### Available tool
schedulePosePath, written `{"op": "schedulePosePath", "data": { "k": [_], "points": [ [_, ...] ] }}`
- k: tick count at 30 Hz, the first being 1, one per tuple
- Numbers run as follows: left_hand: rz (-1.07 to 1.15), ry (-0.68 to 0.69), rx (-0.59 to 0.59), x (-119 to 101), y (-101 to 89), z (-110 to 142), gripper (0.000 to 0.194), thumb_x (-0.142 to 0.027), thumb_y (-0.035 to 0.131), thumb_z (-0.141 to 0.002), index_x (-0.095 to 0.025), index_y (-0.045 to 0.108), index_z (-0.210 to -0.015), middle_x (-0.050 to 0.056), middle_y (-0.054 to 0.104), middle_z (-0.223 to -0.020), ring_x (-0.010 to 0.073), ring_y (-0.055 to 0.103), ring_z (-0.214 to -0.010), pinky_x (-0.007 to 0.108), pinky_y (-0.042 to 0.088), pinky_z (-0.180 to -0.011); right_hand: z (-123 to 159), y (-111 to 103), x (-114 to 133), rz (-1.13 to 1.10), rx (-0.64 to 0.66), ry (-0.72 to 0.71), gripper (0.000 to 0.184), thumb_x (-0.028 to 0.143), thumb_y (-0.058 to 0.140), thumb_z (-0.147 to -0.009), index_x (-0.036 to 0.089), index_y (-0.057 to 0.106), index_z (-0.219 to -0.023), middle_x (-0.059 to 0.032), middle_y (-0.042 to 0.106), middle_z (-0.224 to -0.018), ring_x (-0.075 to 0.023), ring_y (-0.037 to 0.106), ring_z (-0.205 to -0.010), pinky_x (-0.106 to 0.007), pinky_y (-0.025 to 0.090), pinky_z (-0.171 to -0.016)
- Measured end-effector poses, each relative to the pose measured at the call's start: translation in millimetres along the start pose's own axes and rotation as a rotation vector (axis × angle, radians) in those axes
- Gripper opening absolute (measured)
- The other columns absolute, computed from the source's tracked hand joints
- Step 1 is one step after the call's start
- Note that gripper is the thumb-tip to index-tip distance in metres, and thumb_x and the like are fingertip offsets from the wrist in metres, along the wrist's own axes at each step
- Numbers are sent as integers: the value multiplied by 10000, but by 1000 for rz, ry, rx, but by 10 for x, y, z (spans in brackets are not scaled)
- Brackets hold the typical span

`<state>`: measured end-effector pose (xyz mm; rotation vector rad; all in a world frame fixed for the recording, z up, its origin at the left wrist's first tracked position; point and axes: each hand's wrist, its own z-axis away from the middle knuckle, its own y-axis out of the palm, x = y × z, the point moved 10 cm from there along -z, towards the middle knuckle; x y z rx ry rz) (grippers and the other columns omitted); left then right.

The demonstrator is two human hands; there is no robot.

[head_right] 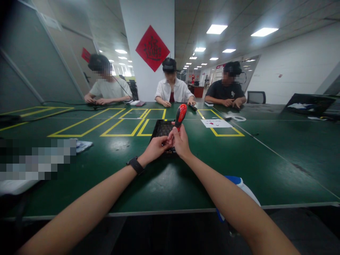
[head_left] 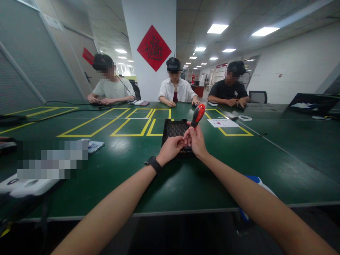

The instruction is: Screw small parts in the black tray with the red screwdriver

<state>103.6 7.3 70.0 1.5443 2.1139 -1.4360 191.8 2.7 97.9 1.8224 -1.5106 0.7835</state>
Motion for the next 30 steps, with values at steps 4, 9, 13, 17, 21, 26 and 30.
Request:
{"op": "schedulePosePath", "data": {
  "k": [4, 9, 13, 17, 21, 26, 30],
  "points": [
    [11, -27, -6, 22, 6, 0, 153, -286, 597, -736, -138, 592, -774, 8, 631, -703, 112, 556, -632, 206, 403, -591, 16, 14, 44, 10, -8, -6, 348, 451, 396, -870, 215, 427, -1124, 51, 540, -627, -41, 444, -411, -151, 346, -375],
    [-69, -10, -14, 3, -24, -2, 123, -241, 549, -766, -130, 601, -757, 14, 619, -694, 109, 532, -628, 203, 380, -581, 6, 27, -6, -28, 7, 33, 393, 477, 385, -864, 215, 397, -1157, 41, 557, -641, -51, 462, -424, -147, 331, -353],
    [-53, 41, 23, -69, -13, 1, 148, -203, 487, -800, -130, 611, -762, 16, 624, -704, 111, 533, -637, 209, 382, -610, -13, 11, -51, -31, 21, 43, 398, 471, 374, -869, 215, 398, -1173, 31, 570, -658, -53, 467, -433, -145, 307, -338],
    [-39, 45, 40, -89, 4, 1, 144, -226, 501, -799, -130, 605, -773, 14, 621, -712, 113, 534, -646, 212, 382, -615, -18, -22, -44, -25, -7, 31, 377, 455, 390, -869, 211, 400, -1156, 36, 566, -648, -54, 471, -431, -144, 315, -335],
    [-77, 11, -1, -38, -18, -6, 157, -286, 600, -735, -138, 571, -780, 3, 599, -716, 109, 514, -635, 212, 371, -589, -10, -8, -39, -29, -11, 39, 375, 468, 410, -856, 218, 387, -1135, 50, 557, -632, -52, 476, -415, -141, 343, -337],
    [-103, -23, 1, 33, -1, -13, 165, -297, 601, -733, -144, 541, -736, -12, 570, -671, 103, 492, -604, 212, 353, -566, -7, 10, -48, -22, 4, 39, 385, 476, 429, -844, 223, 379, -1131, 42, 570, -656, -57, 507, -441, -140, 362, -351],
    [-92, 3, -5, 8, -5, -17, 164, -285, 576, -751, -138, 537, -692, -12, 554, -647, 102, 480, -604, 213, 344, -566, -13, -3, -72, -27, 14, 47, 365, 471, 393, -861, 223, 391, -1128, 31, 578, -678, -67, 530, -477, -145, 361, -361]
  ]
}}
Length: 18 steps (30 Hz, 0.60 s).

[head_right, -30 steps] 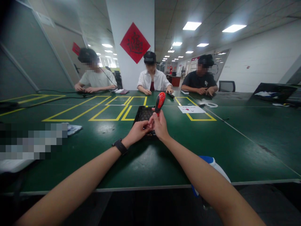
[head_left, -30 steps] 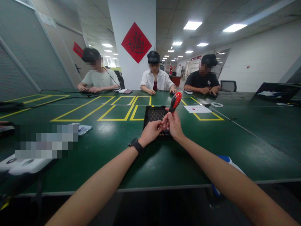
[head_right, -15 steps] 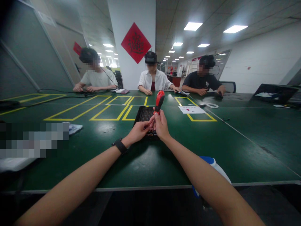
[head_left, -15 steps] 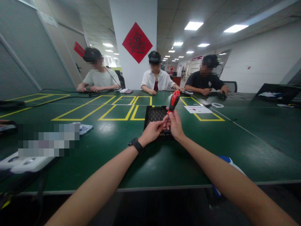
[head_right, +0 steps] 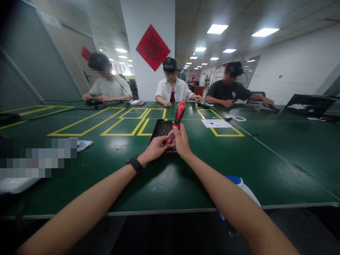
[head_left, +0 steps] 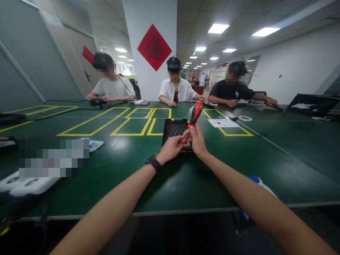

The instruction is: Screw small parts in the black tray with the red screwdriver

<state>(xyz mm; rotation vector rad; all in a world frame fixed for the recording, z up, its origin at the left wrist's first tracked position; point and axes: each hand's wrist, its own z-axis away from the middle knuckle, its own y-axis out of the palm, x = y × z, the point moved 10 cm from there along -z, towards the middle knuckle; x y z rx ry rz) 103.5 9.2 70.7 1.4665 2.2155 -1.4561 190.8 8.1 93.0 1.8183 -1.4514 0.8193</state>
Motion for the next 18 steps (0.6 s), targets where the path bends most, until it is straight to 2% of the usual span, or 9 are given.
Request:
{"op": "schedulePosePath", "data": {
  "k": [7, 12, 18],
  "points": [
    [66, 4, 29, -31, 15, 8, 109, -230, 526, -770, -134, 545, -721, -3, 568, -663, 99, 484, -591, 212, 360, -572, -13, -16, -3, 30, -1, -6, 373, 473, 402, -857, 217, 399, -1127, 34, 574, -670, -57, 496, -454, -151, 356, -373],
    [69, 7, 5, -22, -2, 3, 155, -265, 591, -736, -143, 559, -826, -6, 583, -707, 103, 508, -619, 212, 381, -584, -6, -7, 30, 31, -14, -29, 357, 455, 421, -856, 213, 400, -1117, 37, 568, -663, -52, 492, -448, -151, 349, -371],
    [40, -22, 14, 27, 25, 0, 143, -263, 601, -725, -137, 548, -767, -19, 553, -653, 97, 480, -587, 208, 372, -565, -2, 26, 4, 12, 13, -12, 367, 456, 447, -841, 222, 385, -1117, 43, 567, -666, -54, 503, -458, -146, 354, -368]
  ]
}}
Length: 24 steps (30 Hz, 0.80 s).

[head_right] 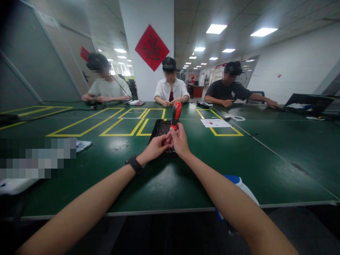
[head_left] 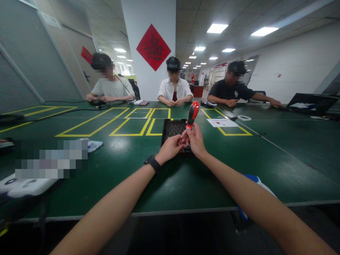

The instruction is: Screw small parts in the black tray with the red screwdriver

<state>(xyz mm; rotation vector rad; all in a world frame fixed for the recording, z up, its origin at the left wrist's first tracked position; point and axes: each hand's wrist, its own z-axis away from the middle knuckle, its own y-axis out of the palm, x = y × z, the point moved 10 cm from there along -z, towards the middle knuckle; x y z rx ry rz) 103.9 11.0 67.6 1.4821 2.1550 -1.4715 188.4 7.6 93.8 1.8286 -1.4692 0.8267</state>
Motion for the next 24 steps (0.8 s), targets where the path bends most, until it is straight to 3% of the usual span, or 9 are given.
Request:
{"op": "schedulePosePath", "data": {
  "k": [6, 10, 14, 18, 24],
  "points": [
    [19, 16, 11, -19, 3, 8, 87, -210, 526, -766, -136, 564, -741, -8, 586, -679, 103, 510, -614, 203, 382, -580, 4, -31, -13, 4, -6, 14, 368, 464, 393, -860, 222, 397, -1137, 28, 582, -693, -59, 507, -476, -149, 348, -372],
    [111, 21, 56, -61, 36, 5, 129, -180, 493, -783, -131, 604, -825, 15, 637, -749, 115, 563, -671, 204, 410, -626, 5, -64, -13, 8, -42, 13, 356, 453, 396, -862, 220, 402, -1132, 33, 578, -680, -54, 482, -448, -153, 349, -371],
    [143, 36, 57, -112, 22, 7, 144, -215, 533, -778, -126, 613, -858, 26, 646, -762, 120, 575, -675, 213, 425, -639, 1, -63, 17, 9, -55, -11, 340, 441, 434, -851, 213, 403, -1102, 38, 571, -659, -50, 467, -441, -150, 341, -370],
    [-30, 48, 12, -134, -29, 24, 159, -289, 563, -782, -142, 600, -832, 19, 625, -738, 125, 548, -648, 226, 400, -609, 1, -38, 22, -20, -45, -7, 338, 447, 463, -836, 219, 385, -1074, 48, 553, -633, -63, 479, -453, -159, 353, -376],
    [-450, 199, -67, -463, -129, 84, 238, -287, 363, -897, -149, 556, -894, 75, 610, -847, 168, 539, -797, 278, 367, -701, 26, 56, 250, -23, -54, -66, 337, 420, 489, -832, 212, 445, -1094, 1, 584, -739, -81, 500, -549, -203, 405, -478]
  ]
}}
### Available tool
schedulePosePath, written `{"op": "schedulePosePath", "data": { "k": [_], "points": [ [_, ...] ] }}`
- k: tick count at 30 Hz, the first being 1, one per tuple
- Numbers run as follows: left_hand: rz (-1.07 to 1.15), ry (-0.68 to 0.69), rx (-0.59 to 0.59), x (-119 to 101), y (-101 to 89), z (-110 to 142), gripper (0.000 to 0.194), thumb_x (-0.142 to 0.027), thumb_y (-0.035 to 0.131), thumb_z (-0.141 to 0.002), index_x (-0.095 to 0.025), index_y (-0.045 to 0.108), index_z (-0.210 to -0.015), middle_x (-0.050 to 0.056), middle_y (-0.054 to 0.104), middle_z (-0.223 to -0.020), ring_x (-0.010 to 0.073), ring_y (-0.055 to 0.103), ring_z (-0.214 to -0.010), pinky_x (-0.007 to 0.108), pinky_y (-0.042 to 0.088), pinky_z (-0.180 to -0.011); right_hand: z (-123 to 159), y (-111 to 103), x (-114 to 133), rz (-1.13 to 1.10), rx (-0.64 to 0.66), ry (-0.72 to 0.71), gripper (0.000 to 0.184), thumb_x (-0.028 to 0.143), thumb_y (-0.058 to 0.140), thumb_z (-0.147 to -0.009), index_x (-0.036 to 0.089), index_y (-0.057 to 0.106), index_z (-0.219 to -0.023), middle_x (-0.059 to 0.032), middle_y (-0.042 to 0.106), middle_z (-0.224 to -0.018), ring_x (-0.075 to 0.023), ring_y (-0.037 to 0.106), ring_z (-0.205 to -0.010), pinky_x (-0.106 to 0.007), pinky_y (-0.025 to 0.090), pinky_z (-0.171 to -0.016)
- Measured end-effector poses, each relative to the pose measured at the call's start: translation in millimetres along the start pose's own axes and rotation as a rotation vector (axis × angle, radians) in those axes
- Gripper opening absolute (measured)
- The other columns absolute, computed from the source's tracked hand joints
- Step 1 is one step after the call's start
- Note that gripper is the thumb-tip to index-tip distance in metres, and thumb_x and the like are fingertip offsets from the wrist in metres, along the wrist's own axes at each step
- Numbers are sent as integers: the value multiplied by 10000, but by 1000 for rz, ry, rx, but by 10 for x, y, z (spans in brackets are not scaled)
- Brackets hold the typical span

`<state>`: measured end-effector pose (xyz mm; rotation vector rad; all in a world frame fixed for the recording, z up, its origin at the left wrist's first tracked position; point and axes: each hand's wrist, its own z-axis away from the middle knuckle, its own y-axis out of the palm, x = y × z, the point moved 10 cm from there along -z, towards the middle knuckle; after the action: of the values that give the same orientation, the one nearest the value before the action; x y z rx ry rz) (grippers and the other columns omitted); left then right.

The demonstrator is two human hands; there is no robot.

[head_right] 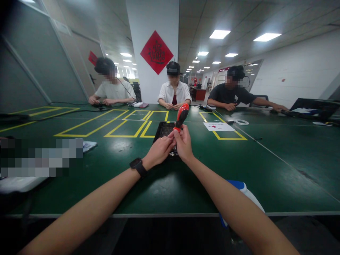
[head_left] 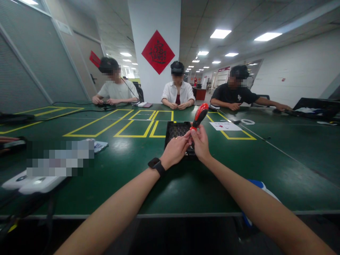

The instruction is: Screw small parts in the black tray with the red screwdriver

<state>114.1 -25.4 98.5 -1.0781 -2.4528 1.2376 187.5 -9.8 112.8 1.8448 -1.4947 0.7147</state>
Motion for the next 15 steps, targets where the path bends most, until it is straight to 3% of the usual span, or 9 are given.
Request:
{"op": "schedulePosePath", "data": {
  "k": [3, 5, 7, 10, 12, 15],
  "points": [
    [-144, -1, -33, -42, -139, -25, 379, -333, 223, -932, -154, 536, -815, 75, 604, -808, 167, 538, -772, 286, 354, -705, -27, 0, 145, -6, -17, -54, 349, 414, 460, -844, 213, 479, -1129, -24, 601, -839, -111, 554, -711, -230, 442, -596],
    [-209, -77, -63, 73, -233, -39, 440, -376, 171, -933, -159, 531, -799, 73, 604, -770, 169, 543, -744, 284, 350, -696, -68, -84, 150, -11, -37, -78, 352, 417, 428, -849, 211, 503, -1125, -32, 606, -877, -128, 562, -801, -234, 439, -625],
    [-250, -253, -110, 362, -339, -14, 490, -401, 123, -931, -164, 536, -820, 76, 610, -751, 174, 555, -732, 274, 347, -662, -124, -253, 35, 19, -83, -62, 345, 414, 416, -844, 198, 531, -1087, -30, 611, -844, -127, 561, -800, -223, 425, -606],
    [-282, -587, -142, 977, -429, 161, 559, -401, 46, -928, -157, 549, -911, 95, 636, -799, 179, 586, -746, 259, 353, -618, -181, -713, -278, 118, -302, 28, 292, 388, 437, -816, 172, 554, -972, -4, 588, -721, -103, 539, -677, -195, 388, -538],
    [-300, -742, -94, 1352, -392, 311, 571, -410, 60, -925, -153, 569, -946, 119, 651, -878, 203, 603, -803, 265, 376, -625, -155, -1043, -517, 196, -486, 146, 212, 336, 461, -783, 161, 554, -860, 26, 537, -618, -82, 488, -575, -178, 358, -497],
    [-278, -884, 75, 1765, -185, 520, 511, -420, 174, -912, -153, 608, -957, 139, 653, -969, 242, 616, -863, 287, 419, -659, -100, -1294, -823, 240, -583, 340, 151, 288, 448, -756, 166, 482, -674, 62, 421, -494, -67, 381, -440, -179, 300, -419]
  ]
}}
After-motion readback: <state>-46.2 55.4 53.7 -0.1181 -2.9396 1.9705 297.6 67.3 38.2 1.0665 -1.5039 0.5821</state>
